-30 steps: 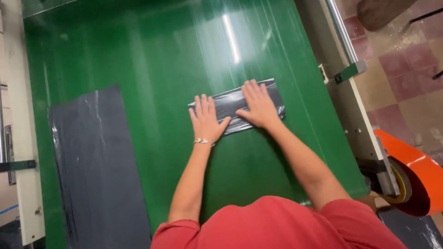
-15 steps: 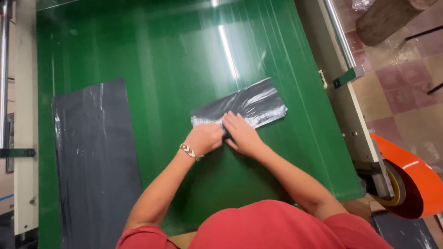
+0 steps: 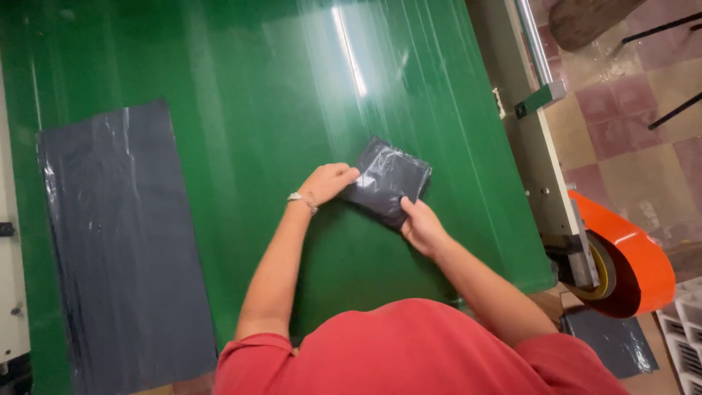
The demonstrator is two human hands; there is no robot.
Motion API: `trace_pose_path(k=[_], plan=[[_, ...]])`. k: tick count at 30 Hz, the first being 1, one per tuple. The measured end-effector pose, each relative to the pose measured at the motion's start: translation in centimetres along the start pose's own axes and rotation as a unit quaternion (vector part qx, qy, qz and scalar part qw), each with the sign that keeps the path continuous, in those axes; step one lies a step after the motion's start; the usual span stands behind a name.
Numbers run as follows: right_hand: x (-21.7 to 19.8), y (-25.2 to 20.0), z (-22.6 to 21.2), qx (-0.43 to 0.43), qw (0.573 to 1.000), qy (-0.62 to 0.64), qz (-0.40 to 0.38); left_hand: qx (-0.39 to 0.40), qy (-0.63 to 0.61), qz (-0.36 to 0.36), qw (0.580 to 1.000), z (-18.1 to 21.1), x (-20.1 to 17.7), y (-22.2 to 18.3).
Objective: Folding plastic bags coming off a conveyor belt and stacking them in a crate.
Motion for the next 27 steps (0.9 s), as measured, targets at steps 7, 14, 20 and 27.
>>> trace_pose_path(k=[7,14,20,27], plan=[[-2.0,-0.7,-1.6,0.089,0.995,-0.021,-0.027,-0.020,0.165,0.228,0.959,1.8,1.1,-1.4],[-3.2,-8.4,-6.2,-0.164,0.962,-0.217,0.019,0.144,0.279,0.463,0.829,3.5,-2.3,-11.1],[5.8,-14.5,1.5,-0.449,0.776,-0.430,-0.106,0.191,0.270,0.435,0.837,-2.1,-5.3,-29.8],[22.2,-28.1,21.7,-0.595,0.389,-0.504,-0.490,0.083,0.449,0.278,0.845,-13.9,-12.7,-44.8]])
Point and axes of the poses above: each hand's wrist, its own y-axis towards the middle knuckle, its own x-axis out of the palm, z = x × y, the point moved 8 cm from there along y, towards the middle knuckle, and after that the axes turned 15 degrees about z, right-handed, at the moved point
